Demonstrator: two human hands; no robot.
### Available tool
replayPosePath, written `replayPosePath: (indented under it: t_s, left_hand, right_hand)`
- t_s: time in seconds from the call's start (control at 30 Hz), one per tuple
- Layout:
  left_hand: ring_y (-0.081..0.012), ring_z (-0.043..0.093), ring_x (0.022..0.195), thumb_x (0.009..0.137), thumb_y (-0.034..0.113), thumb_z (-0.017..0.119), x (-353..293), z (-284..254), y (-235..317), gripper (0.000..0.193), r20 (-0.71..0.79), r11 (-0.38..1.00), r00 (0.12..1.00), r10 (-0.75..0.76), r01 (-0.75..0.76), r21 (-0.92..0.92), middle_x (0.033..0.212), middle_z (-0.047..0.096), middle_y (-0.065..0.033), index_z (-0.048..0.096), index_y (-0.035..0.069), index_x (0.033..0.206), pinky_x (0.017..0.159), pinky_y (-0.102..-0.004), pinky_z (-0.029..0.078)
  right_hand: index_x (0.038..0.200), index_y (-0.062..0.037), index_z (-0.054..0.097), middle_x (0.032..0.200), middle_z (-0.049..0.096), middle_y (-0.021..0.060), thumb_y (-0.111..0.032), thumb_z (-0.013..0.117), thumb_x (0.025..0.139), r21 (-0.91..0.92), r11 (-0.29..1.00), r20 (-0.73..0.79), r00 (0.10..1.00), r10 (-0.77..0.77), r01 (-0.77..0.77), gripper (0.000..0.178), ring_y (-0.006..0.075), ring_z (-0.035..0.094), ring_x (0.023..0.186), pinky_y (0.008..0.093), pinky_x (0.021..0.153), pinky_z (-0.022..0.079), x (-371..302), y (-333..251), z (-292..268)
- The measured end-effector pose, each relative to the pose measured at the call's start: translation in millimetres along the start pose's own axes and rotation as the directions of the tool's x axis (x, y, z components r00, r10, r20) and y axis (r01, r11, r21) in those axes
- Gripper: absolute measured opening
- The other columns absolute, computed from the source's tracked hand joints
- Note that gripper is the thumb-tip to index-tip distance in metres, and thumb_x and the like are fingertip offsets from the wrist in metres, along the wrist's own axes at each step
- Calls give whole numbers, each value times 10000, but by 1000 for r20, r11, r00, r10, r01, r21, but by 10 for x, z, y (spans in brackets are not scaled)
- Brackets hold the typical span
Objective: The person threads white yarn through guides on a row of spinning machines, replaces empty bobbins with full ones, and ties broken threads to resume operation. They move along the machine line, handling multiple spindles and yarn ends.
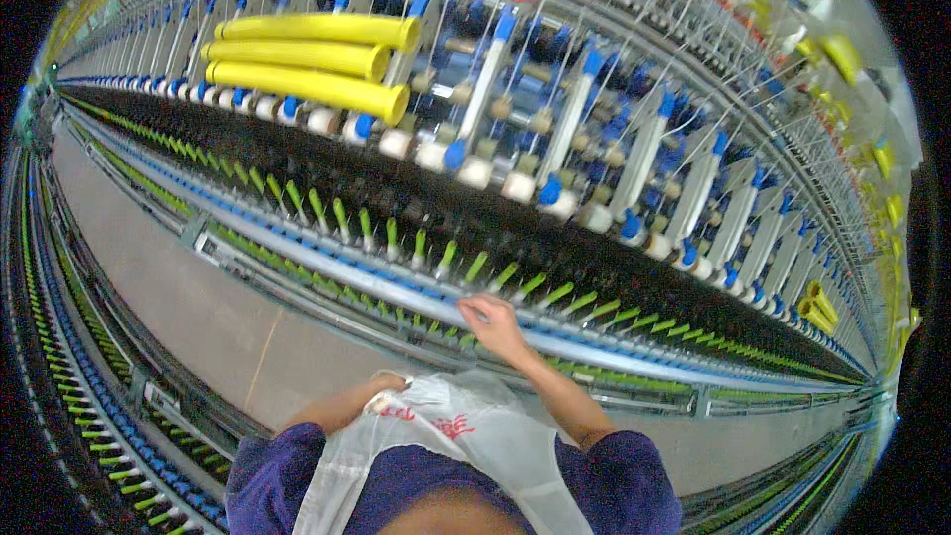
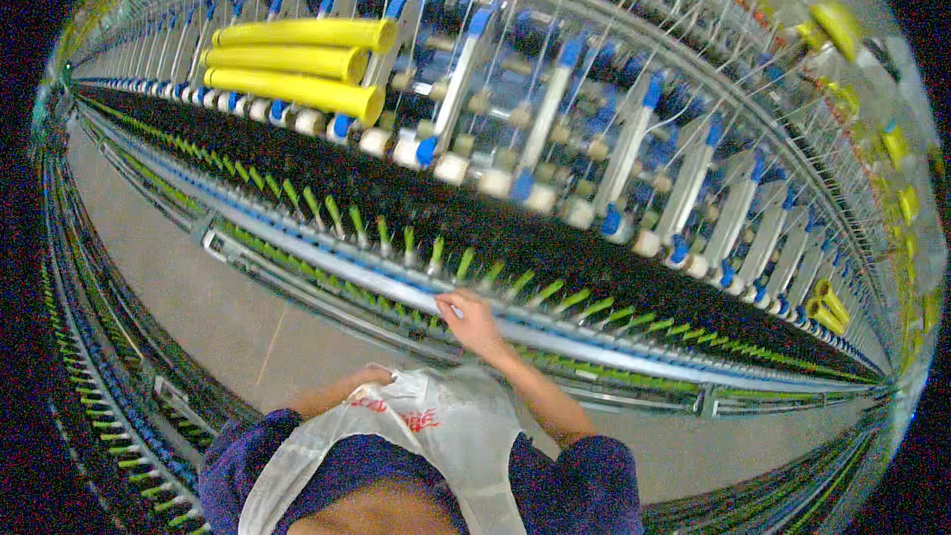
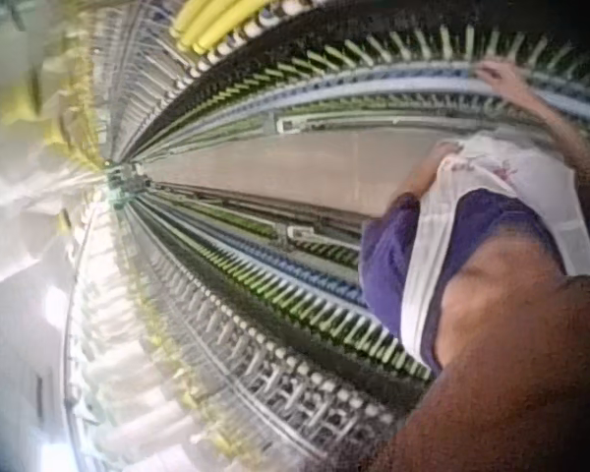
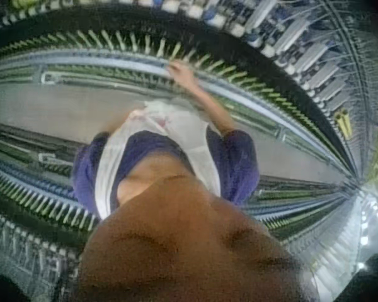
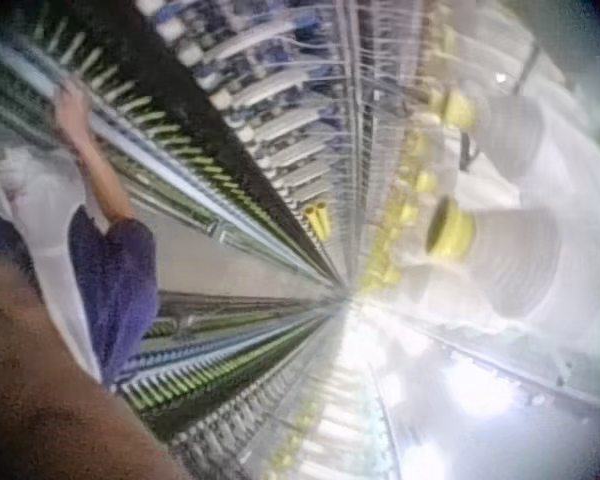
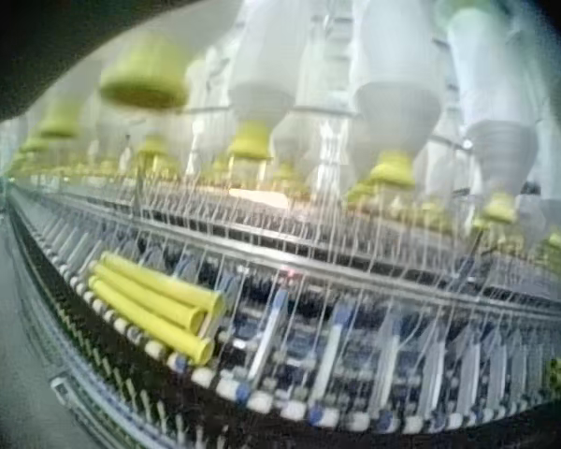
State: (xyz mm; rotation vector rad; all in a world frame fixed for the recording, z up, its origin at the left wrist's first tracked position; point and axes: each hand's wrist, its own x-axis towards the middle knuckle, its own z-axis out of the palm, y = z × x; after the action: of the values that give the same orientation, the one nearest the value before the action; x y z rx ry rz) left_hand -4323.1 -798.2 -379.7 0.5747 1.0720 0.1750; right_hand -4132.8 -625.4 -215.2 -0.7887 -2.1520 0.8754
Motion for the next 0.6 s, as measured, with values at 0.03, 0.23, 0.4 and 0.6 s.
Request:
replayPosePath:
  t_s: [0.03,0.23,0.4,0.6]
  left_hand:
    - [-173,602,918,874,227,558,-171,-37,46,363,-6,996,999,-42,43,73,1054,640,-99,584,-2,1154,779,-333,500]
    - [-310,641,869,879,246,547,-1217,-111,555,289,-208,446,850,485,-36,894,976,654,-186,639,56,1076,771,-413,499]
    - [-364,629,694,874,226,556,-1126,-21,1096,232,-473,532,446,760,-7,847,876,658,-164,636,79,1034,609,-429,517]
    - [-353,632,641,885,277,554,-566,273,1188,271,-205,320,642,739,-66,945,792,650,-161,596,109,1094,570,-458,512]
  right_hand:
    - [929,-11,673,865,669,136,-100,648,808,3,995,122,988,99,-100,152,250,638,772,325,697,504,-142,218,264]
    - [901,-23,692,834,686,111,-116,668,787,-177,841,431,727,534,-512,148,192,643,771,319,677,507,-989,1850,1350]
    - [967,-55,608,892,637,91,-31,594,788,439,441,285,587,758,-783,181,208,629,849,330,698,508,-1122,2835,2082]
    - [930,-86,575,856,620,45,-7,633,769,397,437,161,530,832,-807,189,183,601,752,344,637,494,-829,3148,2384]
